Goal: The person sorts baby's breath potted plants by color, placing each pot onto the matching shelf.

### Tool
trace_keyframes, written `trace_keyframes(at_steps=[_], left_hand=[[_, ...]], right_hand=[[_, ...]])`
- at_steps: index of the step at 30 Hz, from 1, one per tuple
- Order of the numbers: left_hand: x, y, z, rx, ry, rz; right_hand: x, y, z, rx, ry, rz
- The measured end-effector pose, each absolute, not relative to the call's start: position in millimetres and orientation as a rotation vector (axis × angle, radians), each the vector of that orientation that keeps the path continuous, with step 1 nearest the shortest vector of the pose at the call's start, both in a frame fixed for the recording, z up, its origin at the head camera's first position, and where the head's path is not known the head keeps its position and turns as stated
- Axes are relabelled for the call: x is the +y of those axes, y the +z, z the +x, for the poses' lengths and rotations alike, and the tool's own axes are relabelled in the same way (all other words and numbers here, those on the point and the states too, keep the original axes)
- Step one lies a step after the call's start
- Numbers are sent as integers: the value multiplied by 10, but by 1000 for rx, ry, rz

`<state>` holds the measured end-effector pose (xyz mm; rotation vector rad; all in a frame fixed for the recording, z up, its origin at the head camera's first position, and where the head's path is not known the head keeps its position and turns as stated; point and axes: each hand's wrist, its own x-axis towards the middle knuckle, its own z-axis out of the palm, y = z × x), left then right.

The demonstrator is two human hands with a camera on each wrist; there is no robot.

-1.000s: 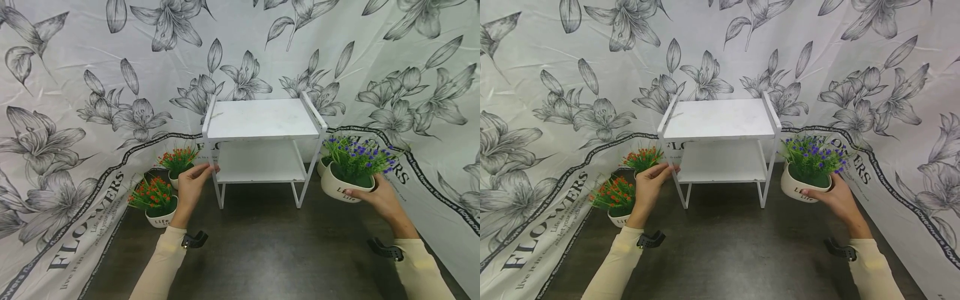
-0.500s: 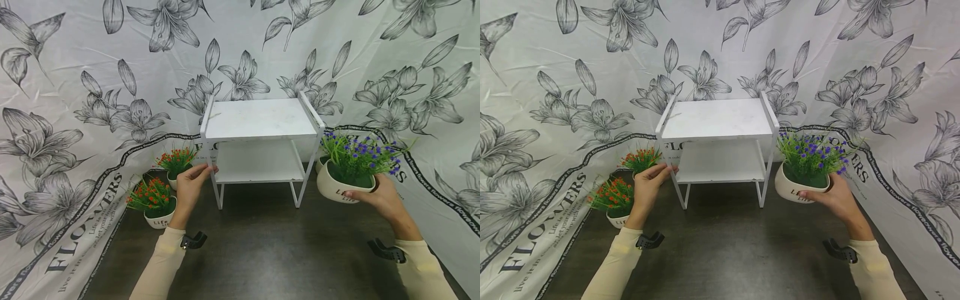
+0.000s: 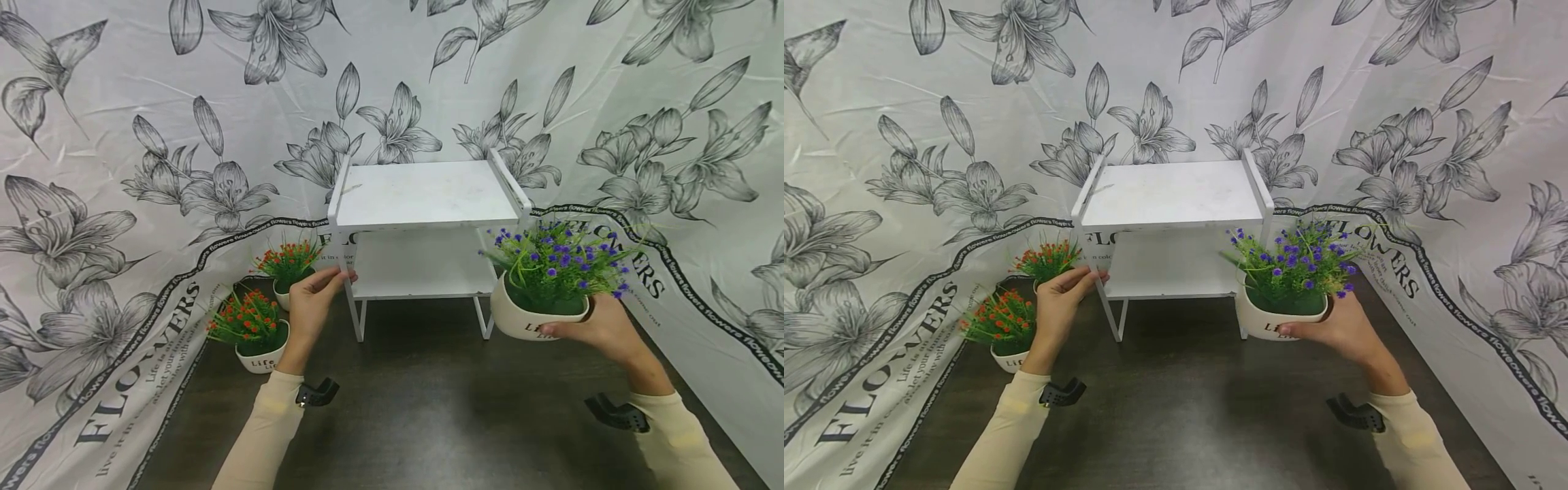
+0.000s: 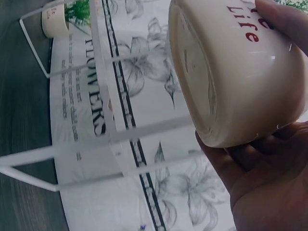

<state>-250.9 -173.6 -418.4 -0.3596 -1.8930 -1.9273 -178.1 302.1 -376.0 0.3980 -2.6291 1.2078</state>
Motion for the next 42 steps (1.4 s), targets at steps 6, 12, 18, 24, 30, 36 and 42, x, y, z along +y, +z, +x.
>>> trace_keyframes(at_steps=[6, 12, 18, 24, 30, 36, 42], left_hand=[[-1737, -4177, -2507, -1917, -1910, -335], [-1739, -4176, -2508, -1917, -1911, -323], [-1739, -4174, -2509, -1912, -1914, -340], [-1731, -4168, -2499, -1911, -1908, -369], [-1734, -4167, -2493, -1905, -1917, -366], [-1740, -4160, -2490, -1942, -1890, -346], [-1731, -4152, -2484, -1935, -1910, -325]], right_hand=[[2787, -3707, -1830, -2599, 1243, 495], [2533, -3708, -1950, -2503, 1433, 635], [2280, -3717, -2077, -2564, 1566, 662], [2070, -3761, -2172, -2573, 1603, 685], [1840, -3825, -2265, -2559, 1645, 724], [1608, -3867, -2358, -2547, 1721, 736], [1402, -3890, -2454, -2547, 1715, 716]])
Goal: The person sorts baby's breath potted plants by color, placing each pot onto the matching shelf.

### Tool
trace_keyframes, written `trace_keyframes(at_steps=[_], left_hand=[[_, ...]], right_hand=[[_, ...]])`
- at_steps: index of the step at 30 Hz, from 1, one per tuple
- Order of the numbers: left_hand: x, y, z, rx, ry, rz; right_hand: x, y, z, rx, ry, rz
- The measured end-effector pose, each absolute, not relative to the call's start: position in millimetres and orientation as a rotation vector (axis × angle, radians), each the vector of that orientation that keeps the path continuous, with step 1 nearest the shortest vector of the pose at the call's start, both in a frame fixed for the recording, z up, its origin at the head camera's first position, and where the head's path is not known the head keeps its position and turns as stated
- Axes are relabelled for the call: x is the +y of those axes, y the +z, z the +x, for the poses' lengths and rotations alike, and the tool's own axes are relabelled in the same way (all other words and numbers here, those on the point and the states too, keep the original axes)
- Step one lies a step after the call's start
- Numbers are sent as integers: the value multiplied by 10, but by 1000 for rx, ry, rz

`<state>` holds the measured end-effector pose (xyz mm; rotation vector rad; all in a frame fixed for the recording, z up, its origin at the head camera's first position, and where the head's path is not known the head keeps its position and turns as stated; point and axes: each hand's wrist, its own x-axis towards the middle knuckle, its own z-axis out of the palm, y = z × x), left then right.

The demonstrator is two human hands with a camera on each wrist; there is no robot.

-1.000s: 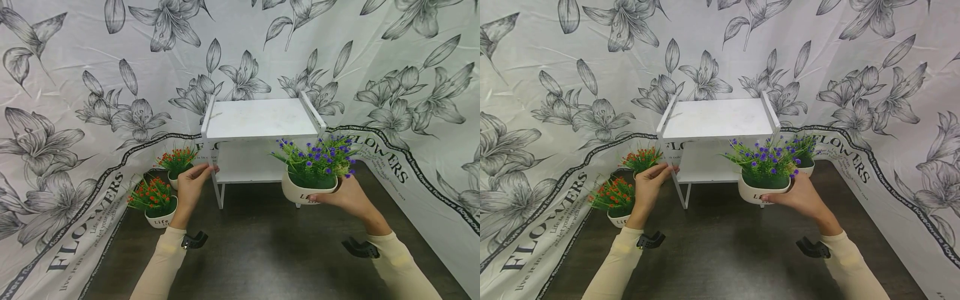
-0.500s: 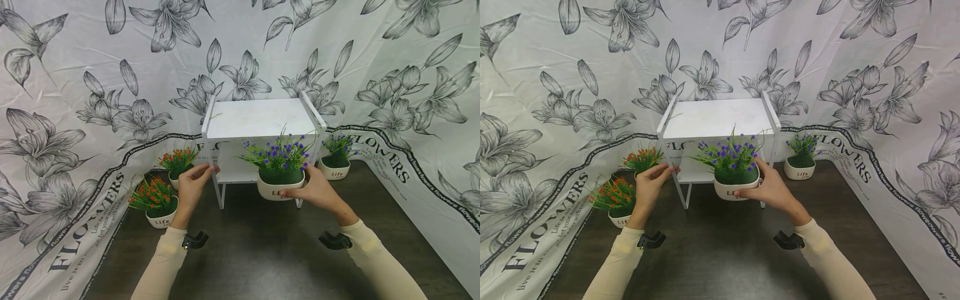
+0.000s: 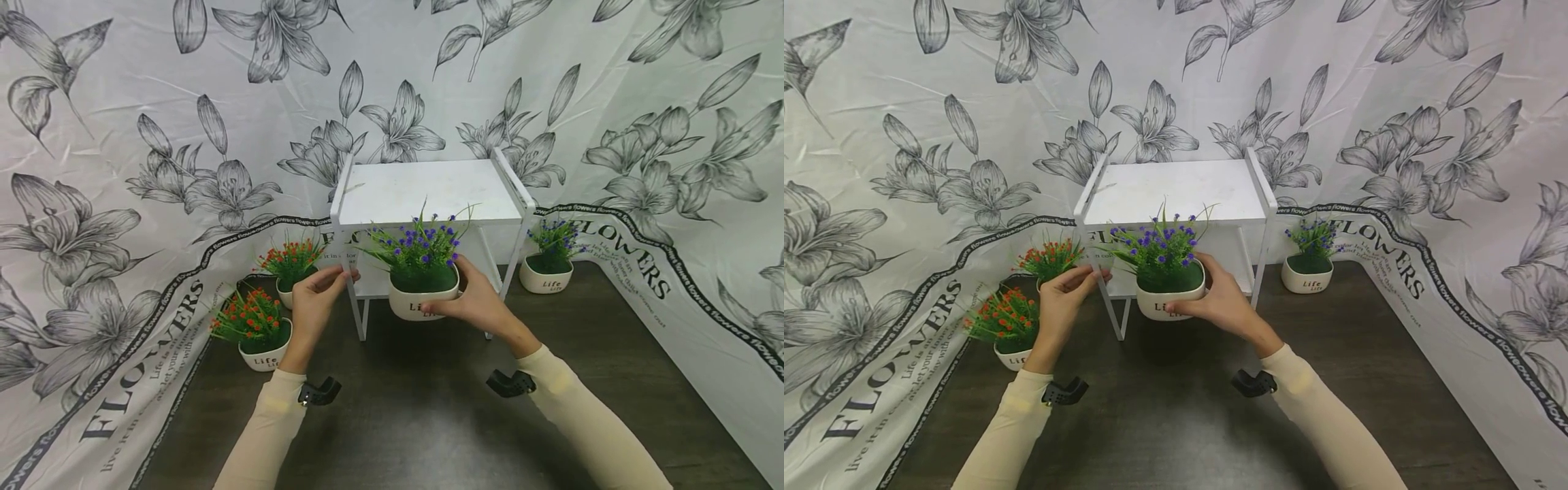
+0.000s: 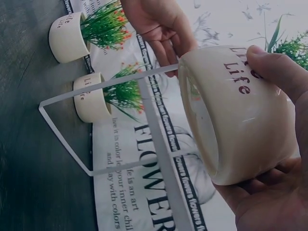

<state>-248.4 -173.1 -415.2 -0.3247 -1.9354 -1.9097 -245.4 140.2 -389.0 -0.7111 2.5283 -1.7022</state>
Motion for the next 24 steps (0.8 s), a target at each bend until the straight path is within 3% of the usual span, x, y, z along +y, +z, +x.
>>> trace_keyframes(at_steps=[24], left_hand=[[-1757, -4167, -2496, -2008, -1814, -192]], right_hand=[[831, -4078, -2961, 2599, -1649, -721]])
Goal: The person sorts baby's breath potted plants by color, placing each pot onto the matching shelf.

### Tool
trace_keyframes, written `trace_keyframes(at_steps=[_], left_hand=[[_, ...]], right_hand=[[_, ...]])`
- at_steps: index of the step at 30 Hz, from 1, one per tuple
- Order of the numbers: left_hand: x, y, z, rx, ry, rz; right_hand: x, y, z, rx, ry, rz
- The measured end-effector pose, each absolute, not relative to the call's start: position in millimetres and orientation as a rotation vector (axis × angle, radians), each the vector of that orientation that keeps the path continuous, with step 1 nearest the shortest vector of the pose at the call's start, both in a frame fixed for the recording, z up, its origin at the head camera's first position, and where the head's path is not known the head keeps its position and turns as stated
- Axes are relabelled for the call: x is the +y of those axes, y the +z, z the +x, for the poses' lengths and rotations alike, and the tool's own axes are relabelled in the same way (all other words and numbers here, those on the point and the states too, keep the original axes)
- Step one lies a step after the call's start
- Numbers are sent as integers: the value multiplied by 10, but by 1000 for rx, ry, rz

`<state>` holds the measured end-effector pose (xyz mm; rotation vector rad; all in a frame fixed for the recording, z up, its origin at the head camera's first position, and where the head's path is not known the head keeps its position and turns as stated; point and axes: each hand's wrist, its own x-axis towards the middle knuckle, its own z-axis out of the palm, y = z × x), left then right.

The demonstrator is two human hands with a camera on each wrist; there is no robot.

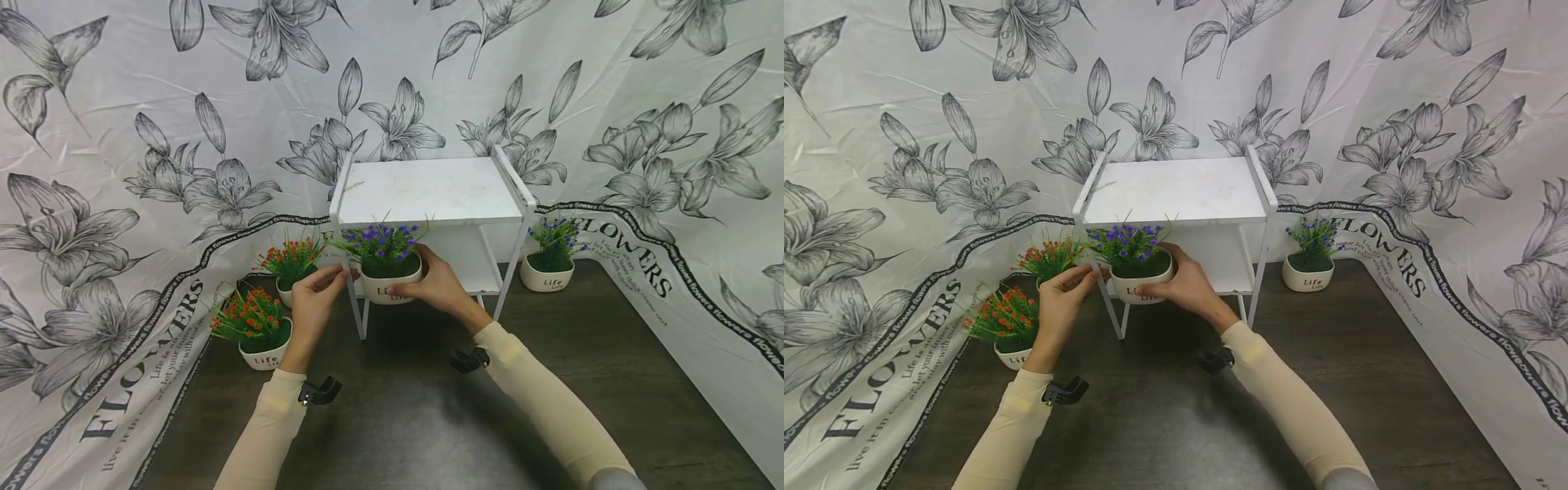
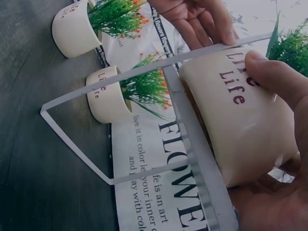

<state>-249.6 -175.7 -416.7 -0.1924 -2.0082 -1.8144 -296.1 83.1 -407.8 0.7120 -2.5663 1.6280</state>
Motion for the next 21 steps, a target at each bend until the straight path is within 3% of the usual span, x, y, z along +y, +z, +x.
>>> trace_keyframes(at_steps=[21], left_hand=[[-1736, -4171, -2507, -1957, -1860, -236]], right_hand=[[718, -3969, -3205, -2642, 1499, 569]])
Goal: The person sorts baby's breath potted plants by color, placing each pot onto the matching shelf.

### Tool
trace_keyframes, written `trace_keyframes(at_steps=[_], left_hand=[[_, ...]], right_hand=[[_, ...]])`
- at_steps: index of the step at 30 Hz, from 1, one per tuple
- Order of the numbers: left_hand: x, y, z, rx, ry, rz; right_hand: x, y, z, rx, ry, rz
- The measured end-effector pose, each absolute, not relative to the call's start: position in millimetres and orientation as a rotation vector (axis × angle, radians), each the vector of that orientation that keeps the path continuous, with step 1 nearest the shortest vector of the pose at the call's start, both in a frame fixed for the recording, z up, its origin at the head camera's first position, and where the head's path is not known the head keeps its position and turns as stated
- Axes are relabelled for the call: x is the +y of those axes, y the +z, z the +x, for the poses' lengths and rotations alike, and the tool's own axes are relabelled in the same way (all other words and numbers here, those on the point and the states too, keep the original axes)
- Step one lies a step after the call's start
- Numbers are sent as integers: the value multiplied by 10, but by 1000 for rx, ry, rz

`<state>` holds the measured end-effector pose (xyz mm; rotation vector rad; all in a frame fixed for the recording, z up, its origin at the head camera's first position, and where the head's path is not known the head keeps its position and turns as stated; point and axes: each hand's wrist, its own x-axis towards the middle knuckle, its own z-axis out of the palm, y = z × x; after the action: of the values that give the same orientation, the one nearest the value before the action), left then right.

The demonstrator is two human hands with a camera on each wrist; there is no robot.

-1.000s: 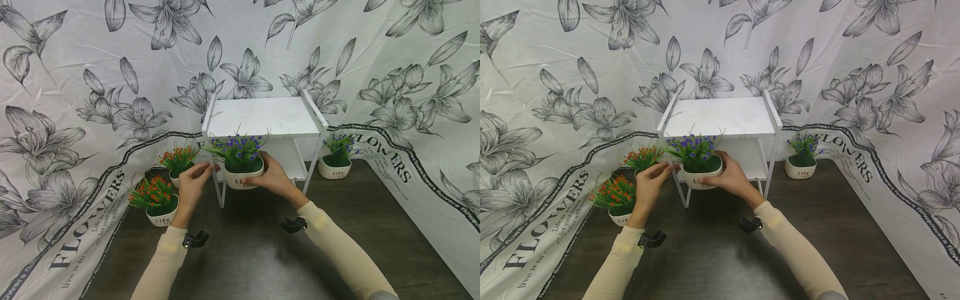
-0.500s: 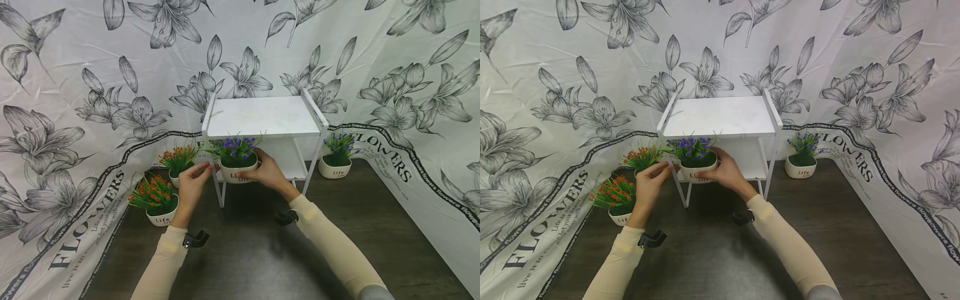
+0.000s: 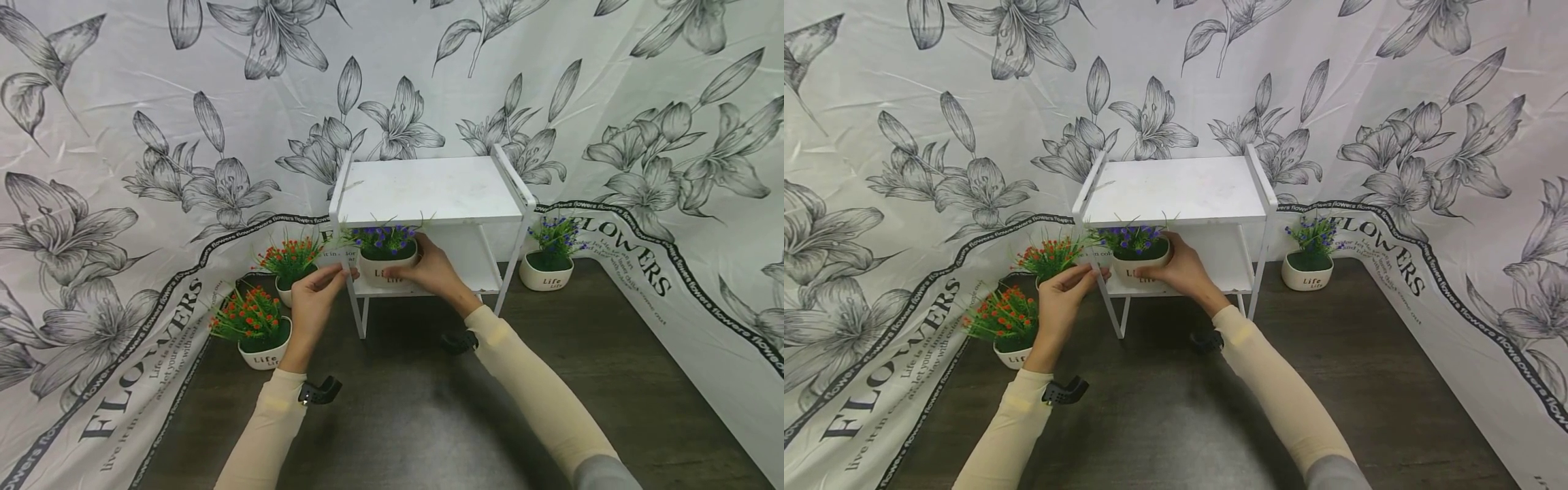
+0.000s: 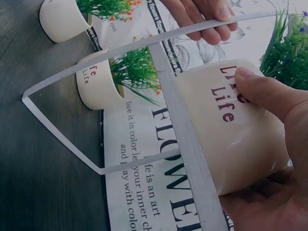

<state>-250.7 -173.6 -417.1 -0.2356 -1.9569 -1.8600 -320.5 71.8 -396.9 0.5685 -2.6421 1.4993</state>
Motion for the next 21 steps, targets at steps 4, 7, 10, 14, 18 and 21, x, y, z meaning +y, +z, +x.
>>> trace_keyframes(at_steps=[4, 7, 10, 14, 18, 21], left_hand=[[-1734, -4170, -2505, -1956, -1872, -258], [-1737, -4174, -2500, -1965, -1854, -226], [-1739, -4174, -2496, -1969, -1852, -215], [-1741, -4171, -2492, -1973, -1852, -210], [-1740, -4171, -2490, -1981, -1821, -184], [-1736, -4168, -2490, -1968, -1846, -234]], right_hand=[[723, -3966, -3244, -2651, 1529, 563], [725, -3982, -3271, -2663, 1542, 576], [724, -3990, -3278, -2672, 1561, 594], [729, -3997, -3269, -2679, 1570, 605], [737, -4006, -3263, -2677, 1575, 610], [742, -4002, -3258, -2661, 1578, 628]])
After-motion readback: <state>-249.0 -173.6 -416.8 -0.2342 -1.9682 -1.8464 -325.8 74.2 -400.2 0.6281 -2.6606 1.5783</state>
